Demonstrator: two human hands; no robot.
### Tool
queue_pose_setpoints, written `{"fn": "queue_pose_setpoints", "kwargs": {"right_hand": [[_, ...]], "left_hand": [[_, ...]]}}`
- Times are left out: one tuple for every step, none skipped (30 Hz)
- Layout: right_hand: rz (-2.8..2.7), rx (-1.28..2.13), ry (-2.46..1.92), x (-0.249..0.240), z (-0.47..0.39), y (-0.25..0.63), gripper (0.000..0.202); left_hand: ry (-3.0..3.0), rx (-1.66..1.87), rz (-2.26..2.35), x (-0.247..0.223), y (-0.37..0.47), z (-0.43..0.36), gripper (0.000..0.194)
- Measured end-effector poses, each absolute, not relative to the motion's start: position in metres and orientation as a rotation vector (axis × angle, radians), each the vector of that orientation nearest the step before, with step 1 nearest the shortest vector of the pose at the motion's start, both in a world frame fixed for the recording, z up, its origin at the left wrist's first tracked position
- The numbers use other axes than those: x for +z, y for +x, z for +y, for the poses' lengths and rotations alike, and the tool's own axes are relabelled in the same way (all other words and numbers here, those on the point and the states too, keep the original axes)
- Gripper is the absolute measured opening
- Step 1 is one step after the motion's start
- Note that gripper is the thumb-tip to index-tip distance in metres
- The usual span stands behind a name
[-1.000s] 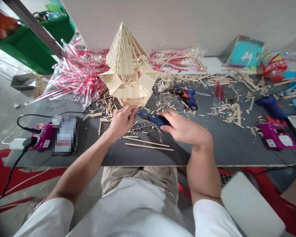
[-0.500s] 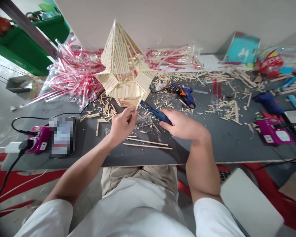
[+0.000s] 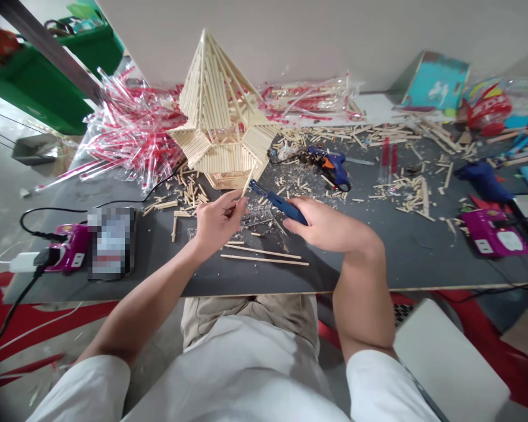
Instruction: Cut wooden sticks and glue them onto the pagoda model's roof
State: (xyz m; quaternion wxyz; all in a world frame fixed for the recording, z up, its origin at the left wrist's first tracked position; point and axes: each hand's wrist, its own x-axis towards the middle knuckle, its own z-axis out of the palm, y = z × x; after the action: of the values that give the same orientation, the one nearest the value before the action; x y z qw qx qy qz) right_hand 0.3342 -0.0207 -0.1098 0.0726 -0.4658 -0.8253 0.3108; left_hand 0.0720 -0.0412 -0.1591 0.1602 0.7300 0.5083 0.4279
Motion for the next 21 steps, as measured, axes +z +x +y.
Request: {"fn": "queue_pose_setpoints", "kwargs": {"right_hand": [[-2.481,0.935,-1.4,-0.11,-0.021,0.334,0.03],[-2.482,0.939,-1.397,-0.109,-0.022,0.333,0.032],[-2.487,0.949,-1.392,-0.109,-0.022,0.333,0.035],[-2.493,0.964,-1.39,-0.107,-0.023,0.332,0.037],[-2.498,0.979,-1.396,-0.106,-0.023,0.331,0.038],[-2.502,0.991,-1.41,-0.104,-0.024,0.33,0.04],[-2.504,1.001,-1.427,-0.103,-0.025,0.329,0.041],[-2.501,1.007,-1.445,-0.101,-0.025,0.327,0.041],[-2.494,1.006,-1.463,-0.1,-0.026,0.325,0.042],[-2.484,0.999,-1.477,-0.1,-0.026,0.323,0.042],[-2.478,0.994,-1.487,-0.099,-0.026,0.322,0.041],[-2.475,0.99,-1.497,-0.099,-0.027,0.32,0.04],[-2.474,0.989,-1.502,-0.099,-0.027,0.319,0.04],[-2.471,0.988,-1.505,-0.099,-0.027,0.318,0.04],[-2.468,0.987,-1.507,-0.099,-0.027,0.317,0.04],[-2.464,0.988,-1.505,-0.099,-0.027,0.317,0.041],[-2.459,0.989,-1.502,-0.099,-0.027,0.316,0.042],[-2.455,0.988,-1.498,-0.099,-0.027,0.316,0.043],[-2.452,0.986,-1.492,-0.1,-0.027,0.316,0.043],[-2.452,0.987,-1.484,-0.1,-0.027,0.316,0.044],[-2.452,0.991,-1.475,-0.101,-0.028,0.315,0.044]], "left_hand": [[2.098,1.216,1.453,-0.159,0.073,-0.042,0.027],[2.11,1.208,1.454,-0.16,0.074,-0.042,0.026],[2.121,1.2,1.454,-0.16,0.075,-0.043,0.026],[2.13,1.196,1.455,-0.161,0.075,-0.043,0.025],[2.136,1.192,1.456,-0.161,0.076,-0.044,0.025],[2.137,1.187,1.456,-0.161,0.077,-0.044,0.025],[2.134,1.18,1.454,-0.161,0.077,-0.044,0.025],[2.128,1.172,1.447,-0.161,0.077,-0.044,0.025],[2.12,1.166,1.438,-0.16,0.077,-0.044,0.025],[2.112,1.162,1.43,-0.16,0.077,-0.044,0.024],[2.104,1.159,1.424,-0.16,0.078,-0.044,0.024],[2.098,1.156,1.422,-0.16,0.078,-0.044,0.024],[2.094,1.148,1.425,-0.16,0.078,-0.044,0.024],[2.091,1.137,1.434,-0.16,0.078,-0.044,0.024],[2.09,1.123,1.444,-0.16,0.078,-0.044,0.024],[2.091,1.112,1.454,-0.16,0.078,-0.044,0.025],[2.095,1.107,1.461,-0.16,0.078,-0.044,0.025],[2.101,1.102,1.463,-0.16,0.078,-0.044,0.026],[2.106,1.097,1.462,-0.16,0.078,-0.044,0.026],[2.11,1.088,1.457,-0.16,0.078,-0.044,0.026],[2.114,1.077,1.45,-0.161,0.078,-0.045,0.026]]}}
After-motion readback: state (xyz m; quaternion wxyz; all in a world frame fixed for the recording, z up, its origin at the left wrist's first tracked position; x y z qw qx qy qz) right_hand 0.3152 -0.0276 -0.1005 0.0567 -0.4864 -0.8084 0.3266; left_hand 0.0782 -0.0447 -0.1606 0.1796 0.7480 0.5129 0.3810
